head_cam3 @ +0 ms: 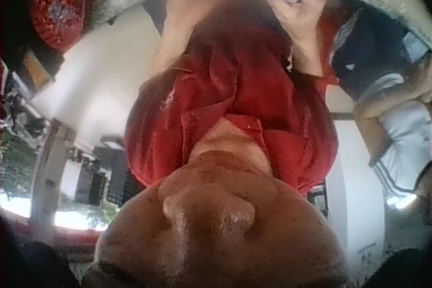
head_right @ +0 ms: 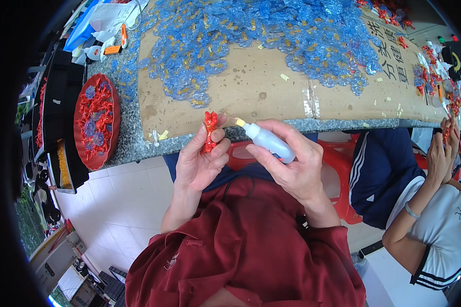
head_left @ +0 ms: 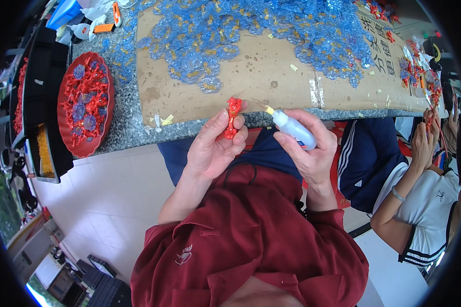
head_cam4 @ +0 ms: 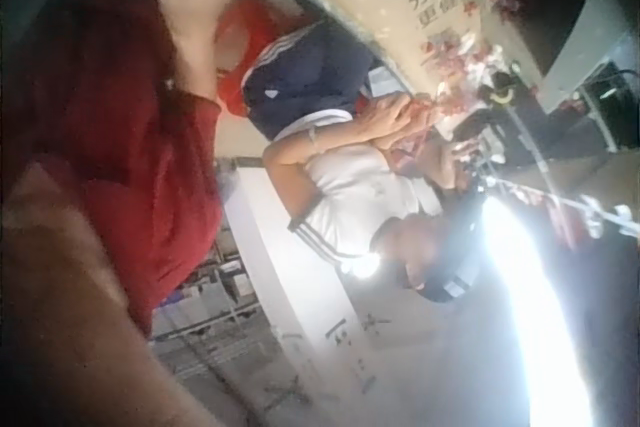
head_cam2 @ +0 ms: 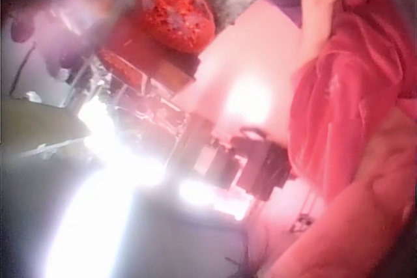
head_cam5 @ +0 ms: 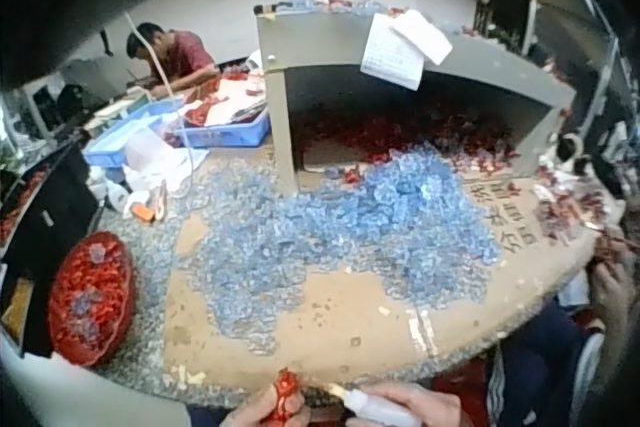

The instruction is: The person assembles toy figurines by applying glue from a bottle onto plastic figures and attaching them onto plastic bases by hand, repeatedly placing the assembled figurines into a tray.

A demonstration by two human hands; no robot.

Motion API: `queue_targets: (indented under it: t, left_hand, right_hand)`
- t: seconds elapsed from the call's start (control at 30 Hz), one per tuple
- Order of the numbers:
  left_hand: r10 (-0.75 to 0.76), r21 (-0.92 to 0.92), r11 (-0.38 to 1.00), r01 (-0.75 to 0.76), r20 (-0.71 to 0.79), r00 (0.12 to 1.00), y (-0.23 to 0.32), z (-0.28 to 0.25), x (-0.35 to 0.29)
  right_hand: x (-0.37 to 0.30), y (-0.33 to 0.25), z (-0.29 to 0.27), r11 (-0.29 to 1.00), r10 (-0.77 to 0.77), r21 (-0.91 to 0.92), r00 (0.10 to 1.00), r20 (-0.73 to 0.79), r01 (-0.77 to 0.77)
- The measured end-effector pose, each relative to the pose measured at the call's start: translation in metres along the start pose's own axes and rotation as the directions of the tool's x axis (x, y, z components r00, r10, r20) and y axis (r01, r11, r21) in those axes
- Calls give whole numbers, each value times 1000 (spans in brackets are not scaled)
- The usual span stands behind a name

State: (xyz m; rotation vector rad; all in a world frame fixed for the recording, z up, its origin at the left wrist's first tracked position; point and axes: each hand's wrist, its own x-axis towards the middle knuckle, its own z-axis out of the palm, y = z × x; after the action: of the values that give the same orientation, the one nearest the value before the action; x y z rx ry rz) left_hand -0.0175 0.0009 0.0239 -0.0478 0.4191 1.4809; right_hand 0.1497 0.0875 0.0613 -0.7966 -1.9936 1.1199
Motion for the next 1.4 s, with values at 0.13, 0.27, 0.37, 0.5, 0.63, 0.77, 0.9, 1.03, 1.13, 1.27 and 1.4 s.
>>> queue_targets:
  t: [0.13,0.27,0.37,0.5,0.63,0.77,0.9,1.03,1.13,1.27,1.4]
  left_hand:
    - [5,-17,1000,-5,30,1000,-2,-2,0]
    - [2,-12,1000,-1,54,999,-3,-4,0]
    - [-4,-15,1000,5,61,998,-4,-6,0]
    - [-4,-4,1000,4,66,998,-5,-6,1]
    - [-5,1,1000,5,63,998,-6,-5,1]
    - [-5,12,1000,4,67,998,-6,-6,1]
    - [-27,62,998,22,81,996,-5,-6,1]
    - [-46,73,997,37,131,990,-5,-9,2]
    - [-12,73,997,7,79,997,-8,-6,2]
    - [-10,83,997,2,96,995,-8,-7,2]
    - [-4,84,996,-2,82,997,-7,-6,1]
  right_hand:
    - [-3,-9,2,991,134,31,991,-21,-133]
    - [-6,-6,5,992,101,81,992,-71,-96]
    - [-4,-3,2,995,-98,11,990,-106,100]
    - [-3,-7,0,996,-90,-23,990,-110,88]
    - [-4,-6,0,998,-64,-22,994,-88,62]
    - [-4,-5,1,998,-47,-41,996,-78,44]
    - [-4,-6,-2,999,-45,-11,995,-89,44]
    - [-4,-8,-3,999,-1,43,996,-84,5]
    - [-4,-8,-4,1000,-8,26,998,-64,9]
    - [-3,-8,-3,1000,-27,9,998,-59,28]
    - [-4,-6,-6,996,26,89,993,-117,-15]
